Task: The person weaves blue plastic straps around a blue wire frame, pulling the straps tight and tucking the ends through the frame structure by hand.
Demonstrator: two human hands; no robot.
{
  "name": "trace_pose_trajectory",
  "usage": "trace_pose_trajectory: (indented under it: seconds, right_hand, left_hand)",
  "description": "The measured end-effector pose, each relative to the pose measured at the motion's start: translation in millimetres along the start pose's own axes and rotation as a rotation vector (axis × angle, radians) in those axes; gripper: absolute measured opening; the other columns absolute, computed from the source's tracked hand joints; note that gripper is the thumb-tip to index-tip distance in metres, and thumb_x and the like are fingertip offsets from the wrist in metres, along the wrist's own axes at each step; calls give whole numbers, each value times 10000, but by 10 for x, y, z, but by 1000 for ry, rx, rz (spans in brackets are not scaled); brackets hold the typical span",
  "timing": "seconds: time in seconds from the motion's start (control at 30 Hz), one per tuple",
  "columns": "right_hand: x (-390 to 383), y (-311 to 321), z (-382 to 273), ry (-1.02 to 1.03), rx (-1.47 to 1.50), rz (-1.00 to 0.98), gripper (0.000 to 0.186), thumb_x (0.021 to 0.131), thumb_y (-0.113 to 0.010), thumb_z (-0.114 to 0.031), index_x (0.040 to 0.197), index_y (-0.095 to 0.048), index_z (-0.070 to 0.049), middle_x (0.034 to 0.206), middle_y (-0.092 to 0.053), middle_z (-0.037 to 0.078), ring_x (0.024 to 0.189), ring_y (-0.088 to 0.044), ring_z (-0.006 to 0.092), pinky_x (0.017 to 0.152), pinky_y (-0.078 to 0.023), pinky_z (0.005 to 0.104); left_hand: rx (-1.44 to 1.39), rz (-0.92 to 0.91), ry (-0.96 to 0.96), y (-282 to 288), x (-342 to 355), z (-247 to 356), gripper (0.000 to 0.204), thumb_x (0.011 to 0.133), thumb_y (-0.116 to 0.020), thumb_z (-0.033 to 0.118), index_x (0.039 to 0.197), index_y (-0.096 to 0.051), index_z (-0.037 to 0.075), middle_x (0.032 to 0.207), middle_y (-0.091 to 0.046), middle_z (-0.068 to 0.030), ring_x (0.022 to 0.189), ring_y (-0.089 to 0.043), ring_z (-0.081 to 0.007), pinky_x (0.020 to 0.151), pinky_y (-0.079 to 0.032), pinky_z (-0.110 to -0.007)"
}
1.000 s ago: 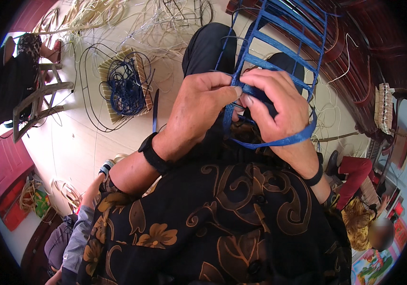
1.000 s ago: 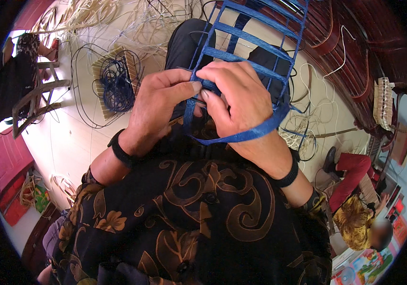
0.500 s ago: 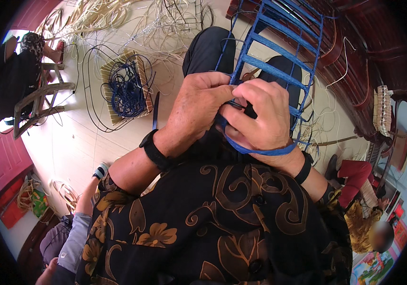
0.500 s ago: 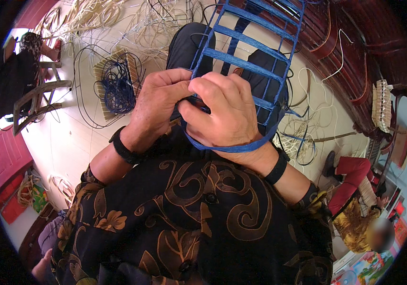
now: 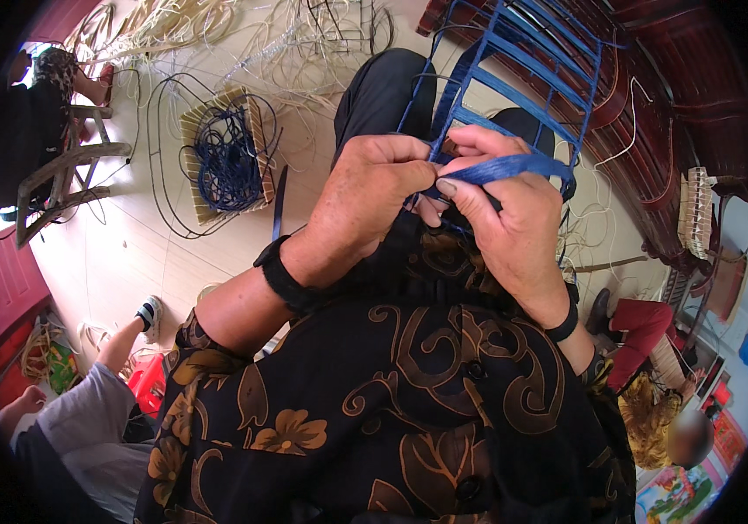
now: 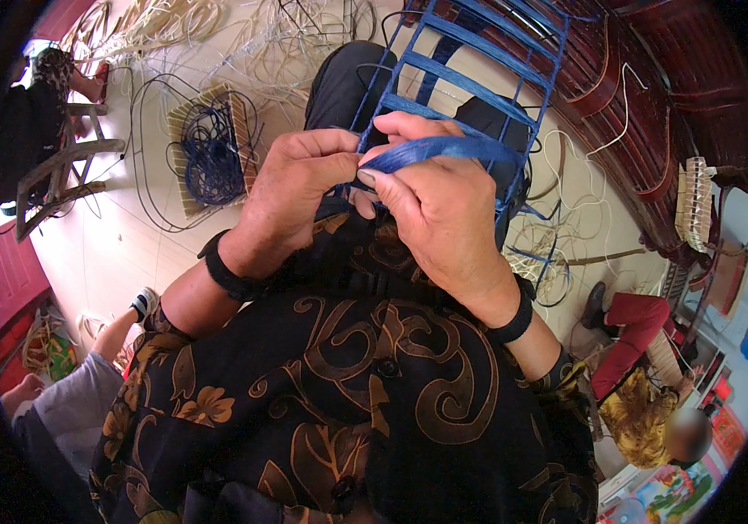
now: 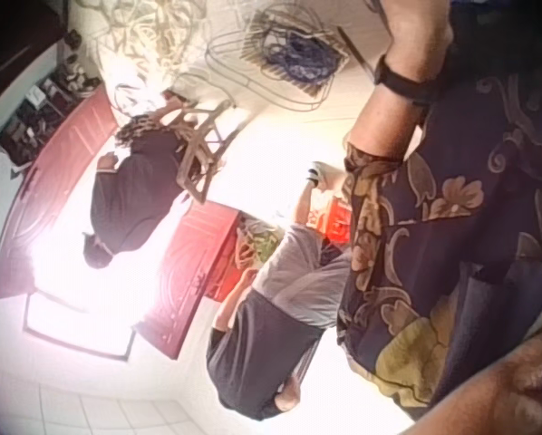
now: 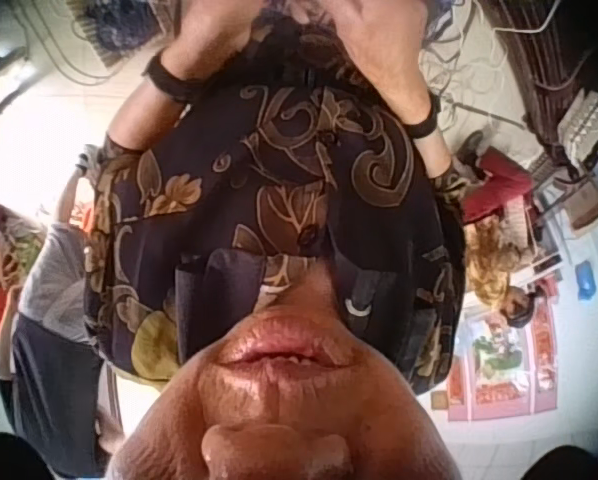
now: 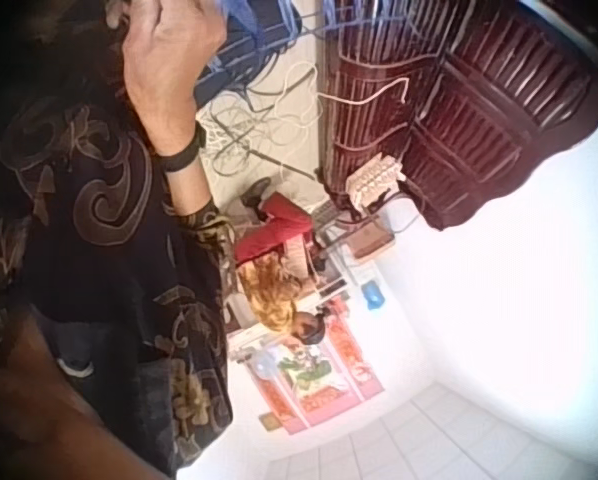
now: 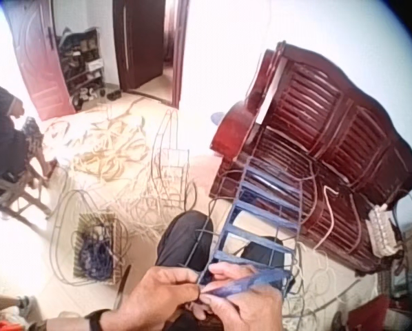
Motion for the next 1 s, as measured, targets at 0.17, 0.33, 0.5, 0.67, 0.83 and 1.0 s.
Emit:
trace_pose_trajectory:
  seconds: [0.17, 0.33, 0.5, 0.67, 0.83, 1.0]
  right_hand:
    - [38, -14, 128, -148, 63, -1, 171, 765, -756, -30, 921, -705, 16, 1006, -709, 126, 792, -689, 239, 698, -533, 309]
    - [38, -36, 245, -292, 140, -2, 195, 781, -756, -33, 965, -709, 9, 898, -718, 121, 749, -687, 188, 659, -529, 285]
    - [39, -64, 305, -350, 155, -28, 182, 787, -754, -28, 962, -714, -2, 813, -703, 97, 693, -655, 138, 618, -511, 268]
    - [29, -98, 367, -431, 257, -39, 136, 804, -739, -32, 933, -711, 4, 776, -691, 73, 671, -630, 109, 604, -494, 253]
    - [10, -118, 407, -472, 287, -40, 105, 820, -730, -41, 913, -712, 4, 743, -688, 66, 651, -615, 84, 579, -478, 232]
    - [7, -127, 430, -491, 312, -32, 77, 825, -724, -42, 886, -713, 3, 708, -680, 65, 619, -604, 74, 554, -467, 227]
  left_hand:
    - [-45, -19, 33, 1, 32, -25, 87, 843, -594, 14, 810, -661, -30, 738, -663, -88, 562, -639, -170, 526, -466, -238]
    - [-14, -75, 87, 29, 56, -55, 100, 872, -574, -3, 871, -666, -41, 804, -685, -125, 651, -677, -221, 604, -528, -274]
    - [19, -93, 102, 28, 55, -21, 99, 890, -575, 17, 880, -661, -32, 771, -673, -104, 663, -685, -199, 575, -495, -243]
    - [7, -71, 155, 32, 40, -34, 101, 886, -600, 65, 835, -664, 6, 794, -692, -77, 616, -672, -143, 506, -406, -206]
    - [-24, -97, 162, 44, 41, -53, 105, 902, -602, 75, 862, -667, 3, 823, -705, -93, 638, -684, -145, 502, -416, -205]
    - [-65, -182, 201, 20, 39, -76, 122, 926, -577, 77, 960, -657, -8, 901, -711, -123, 726, -702, -190, 564, -475, -232]
Point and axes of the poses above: each hand's wrist, its own x-axis towards the middle knuckle, its own y-axis out of the back of the hand, z = x × y, the point moved 10 cm from there along x, towards the middle knuckle
